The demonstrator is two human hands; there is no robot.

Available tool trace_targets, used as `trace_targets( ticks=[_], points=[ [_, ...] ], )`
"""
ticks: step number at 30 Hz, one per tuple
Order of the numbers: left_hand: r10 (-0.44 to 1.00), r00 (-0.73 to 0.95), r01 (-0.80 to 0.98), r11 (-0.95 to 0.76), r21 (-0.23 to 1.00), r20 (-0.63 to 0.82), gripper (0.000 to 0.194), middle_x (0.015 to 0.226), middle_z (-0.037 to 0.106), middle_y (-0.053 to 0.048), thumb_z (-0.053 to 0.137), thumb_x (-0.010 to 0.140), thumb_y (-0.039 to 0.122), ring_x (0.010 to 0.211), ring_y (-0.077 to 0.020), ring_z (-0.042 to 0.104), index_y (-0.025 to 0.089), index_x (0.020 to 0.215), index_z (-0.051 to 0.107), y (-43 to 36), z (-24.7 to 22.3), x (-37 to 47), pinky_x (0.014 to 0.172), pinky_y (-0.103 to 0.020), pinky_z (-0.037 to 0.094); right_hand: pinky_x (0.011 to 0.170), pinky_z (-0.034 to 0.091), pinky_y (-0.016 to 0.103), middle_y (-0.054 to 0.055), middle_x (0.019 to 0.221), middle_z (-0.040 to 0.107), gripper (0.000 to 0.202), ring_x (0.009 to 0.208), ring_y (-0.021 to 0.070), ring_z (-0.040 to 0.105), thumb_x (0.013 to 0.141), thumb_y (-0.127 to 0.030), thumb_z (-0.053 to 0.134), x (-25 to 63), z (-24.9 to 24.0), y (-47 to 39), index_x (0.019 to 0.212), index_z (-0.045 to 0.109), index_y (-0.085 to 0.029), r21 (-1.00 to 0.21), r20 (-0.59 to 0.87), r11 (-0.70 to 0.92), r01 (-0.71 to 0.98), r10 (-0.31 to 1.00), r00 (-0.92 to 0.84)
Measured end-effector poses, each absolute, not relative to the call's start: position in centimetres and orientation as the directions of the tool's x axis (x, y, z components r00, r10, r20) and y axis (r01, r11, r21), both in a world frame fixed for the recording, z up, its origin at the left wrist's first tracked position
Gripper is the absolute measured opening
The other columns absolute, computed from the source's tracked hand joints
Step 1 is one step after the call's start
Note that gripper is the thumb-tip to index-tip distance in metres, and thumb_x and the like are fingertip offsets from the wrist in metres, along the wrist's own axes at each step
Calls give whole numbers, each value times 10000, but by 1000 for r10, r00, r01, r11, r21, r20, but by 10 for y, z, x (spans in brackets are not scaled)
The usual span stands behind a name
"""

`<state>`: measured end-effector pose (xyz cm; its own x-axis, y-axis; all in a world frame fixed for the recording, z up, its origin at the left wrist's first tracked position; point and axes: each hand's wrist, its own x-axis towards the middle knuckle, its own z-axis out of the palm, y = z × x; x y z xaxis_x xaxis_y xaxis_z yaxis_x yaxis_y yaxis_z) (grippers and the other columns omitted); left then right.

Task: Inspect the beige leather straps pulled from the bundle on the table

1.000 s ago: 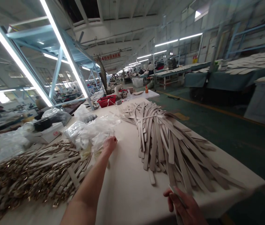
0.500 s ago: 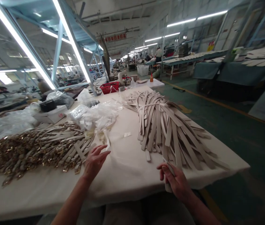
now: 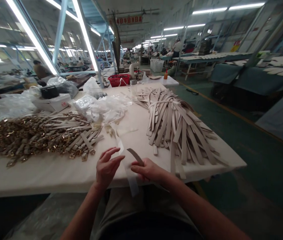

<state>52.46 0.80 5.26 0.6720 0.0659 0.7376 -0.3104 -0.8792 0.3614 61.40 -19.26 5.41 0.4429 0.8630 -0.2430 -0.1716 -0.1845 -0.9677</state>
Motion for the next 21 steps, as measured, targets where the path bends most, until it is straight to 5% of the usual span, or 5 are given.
trace_targets(
  ticks=[4,7,11,16,21],
  points=[
    [285,712,-207,-789,579,642,149,1116,719,-62,653,850,274,1070,-242,626,285,954,759,2,53,524,949,-396,500,396,260,195,-93,401,457,216,372,51,367,776,-348,687,612,61,-186,712,671,-142,-977,-209,-157,-143,839,503],
    [527,770,-57,-504,862,359,229,975,742,-76,682,802,369,900,-230,668,211,958,739,-7,52,517,804,-341,542,411,262,202,-98,402,443,217,373,51,350,791,-347,665,615,64,-189,740,682,-137,-989,-144,-99,-107,779,610],
    [291,951,173,-220,960,-104,245,798,754,-51,759,696,363,722,-209,668,197,875,772,-34,55,504,665,-277,520,440,278,205,-100,407,443,214,386,52,356,797,-344,663,620,65,-193,733,664,-139,-996,-87,-74,-47,731,677],
    [144,972,217,-235,947,-187,176,748,754,-26,695,741,340,698,-191,646,219,812,801,-62,51,505,667,-257,496,459,310,202,-89,435,457,222,411,57,382,812,-336,649,621,61,-192,715,662,-138,-996,-46,-86,22,713,699],
    [185,937,273,138,952,-296,242,697,726,-45,786,662,394,650,-151,625,158,713,764,-67,44,520,651,-234,494,446,336,190,-61,484,534,353,418,70,418,919,-444,529,625,68,-217,916,686,-128,-994,-31,-100,46,652,757]
  ],
)
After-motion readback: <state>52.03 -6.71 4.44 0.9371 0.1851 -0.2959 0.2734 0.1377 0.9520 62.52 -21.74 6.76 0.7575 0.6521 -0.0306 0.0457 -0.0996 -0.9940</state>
